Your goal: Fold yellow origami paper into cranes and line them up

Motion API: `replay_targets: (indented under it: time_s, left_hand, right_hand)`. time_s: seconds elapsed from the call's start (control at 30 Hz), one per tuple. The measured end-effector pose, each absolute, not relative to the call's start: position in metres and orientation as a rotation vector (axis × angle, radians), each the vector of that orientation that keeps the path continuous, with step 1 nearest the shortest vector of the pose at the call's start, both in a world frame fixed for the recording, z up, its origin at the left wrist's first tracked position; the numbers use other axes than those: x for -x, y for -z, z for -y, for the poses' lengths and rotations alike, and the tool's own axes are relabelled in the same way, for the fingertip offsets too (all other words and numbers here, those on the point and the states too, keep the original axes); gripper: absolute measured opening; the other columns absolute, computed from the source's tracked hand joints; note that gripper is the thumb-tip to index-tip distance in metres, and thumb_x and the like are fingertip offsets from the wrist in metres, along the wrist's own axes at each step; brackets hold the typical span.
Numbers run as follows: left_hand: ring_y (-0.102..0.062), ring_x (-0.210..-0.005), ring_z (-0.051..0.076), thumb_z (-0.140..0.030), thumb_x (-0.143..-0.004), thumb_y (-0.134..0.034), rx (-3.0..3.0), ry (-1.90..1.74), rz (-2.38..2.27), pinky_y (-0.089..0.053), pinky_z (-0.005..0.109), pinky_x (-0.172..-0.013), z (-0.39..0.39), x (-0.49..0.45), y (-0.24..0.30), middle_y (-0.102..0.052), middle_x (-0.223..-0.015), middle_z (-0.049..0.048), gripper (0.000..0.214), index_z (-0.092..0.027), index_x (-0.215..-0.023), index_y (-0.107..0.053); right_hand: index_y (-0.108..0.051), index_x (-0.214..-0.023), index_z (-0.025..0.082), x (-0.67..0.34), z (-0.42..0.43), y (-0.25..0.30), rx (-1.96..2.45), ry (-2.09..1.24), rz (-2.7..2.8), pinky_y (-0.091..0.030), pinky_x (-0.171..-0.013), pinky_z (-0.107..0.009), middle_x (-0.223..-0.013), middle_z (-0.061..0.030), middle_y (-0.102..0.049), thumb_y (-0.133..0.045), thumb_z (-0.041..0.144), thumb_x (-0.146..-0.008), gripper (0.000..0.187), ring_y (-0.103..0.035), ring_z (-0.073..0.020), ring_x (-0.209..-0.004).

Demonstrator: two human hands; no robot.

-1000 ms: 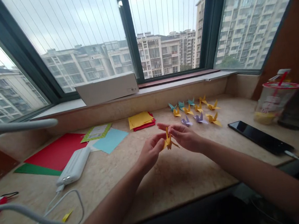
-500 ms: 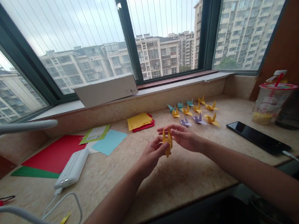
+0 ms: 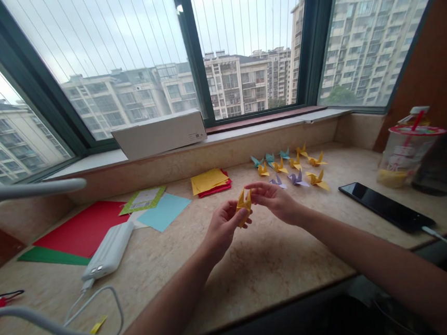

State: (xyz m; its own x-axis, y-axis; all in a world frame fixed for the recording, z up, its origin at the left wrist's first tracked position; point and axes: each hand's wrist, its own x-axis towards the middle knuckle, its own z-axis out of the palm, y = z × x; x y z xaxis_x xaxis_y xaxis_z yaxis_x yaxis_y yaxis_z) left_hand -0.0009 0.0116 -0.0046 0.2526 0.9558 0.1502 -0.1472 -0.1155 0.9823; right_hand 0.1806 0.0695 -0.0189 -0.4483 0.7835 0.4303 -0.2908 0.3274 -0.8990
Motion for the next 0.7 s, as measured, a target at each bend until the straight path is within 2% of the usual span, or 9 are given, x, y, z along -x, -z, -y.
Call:
replay_targets:
  time_s: [0.1, 0.23, 0.33, 0.47, 0.7]
  left_hand:
    - [-0.061, -0.065, 0.013, -0.040, -0.078, -0.071, -1.373, -1.155, -0.878, -0.045, 0.024, -0.058, -0.011, 0.000, 0.004, -0.068, -0.081, 0.0048, 0.033, -0.014, -0.093, -0.060]
    - [-0.061, -0.066, 0.013, -0.038, -0.078, -0.071, -1.448, -1.180, -0.960, -0.044, 0.023, -0.058, -0.011, 0.000, 0.006, -0.067, -0.079, 0.0042, 0.030, -0.014, -0.091, -0.060]
    - [-0.061, -0.065, 0.013, -0.036, -0.078, -0.071, -1.483, -1.209, -1.009, -0.045, 0.023, -0.057, -0.013, 0.001, 0.008, -0.065, -0.078, 0.0029, 0.028, -0.014, -0.091, -0.060]
    - [-0.061, -0.066, 0.014, -0.035, -0.078, -0.069, -1.529, -1.212, -1.033, -0.047, 0.025, -0.058, -0.016, 0.002, 0.012, -0.067, -0.080, 0.0043, 0.031, -0.013, -0.099, -0.064]
    - [-0.063, -0.067, 0.015, -0.036, -0.080, -0.068, -1.458, -1.258, -0.980, -0.050, 0.028, -0.066, -0.014, 0.002, 0.009, -0.067, -0.077, 0.0042, 0.027, -0.013, -0.092, -0.067]
  right_hand:
    - [-0.065, -0.101, 0.022, -0.180, -0.068, 0.019, 0.547, -1.148, 1.643, -0.050, -0.075, -0.033, -0.089, -0.0032, -0.069, -0.070, 0.034, -0.082, 0.023, -0.064, -0.0168, -0.080]
    - [-0.063, -0.086, 0.021, -0.180, -0.065, 0.019, 0.666, -0.821, 1.791, -0.047, -0.075, -0.033, -0.083, -0.0020, -0.069, -0.066, 0.023, -0.083, 0.005, -0.063, -0.0167, -0.077]
    - [-0.061, -0.084, 0.021, -0.182, -0.062, 0.018, 0.705, -0.643, 1.883, -0.046, -0.076, -0.034, -0.082, -0.0014, -0.069, -0.064, 0.017, -0.080, 0.007, -0.062, -0.0175, -0.079]
    - [-0.062, -0.083, 0.022, -0.183, -0.060, 0.017, 0.695, -0.529, 1.951, -0.048, -0.075, -0.034, -0.084, -0.0023, -0.068, -0.065, 0.017, -0.079, 0.007, -0.062, -0.0189, -0.080]
    - [-0.065, -0.082, 0.023, -0.182, -0.057, 0.012, 0.613, -0.445, 1.957, -0.050, -0.078, -0.036, -0.088, -0.0046, -0.070, -0.065, 0.021, -0.084, 0.003, -0.065, -0.0204, -0.082]
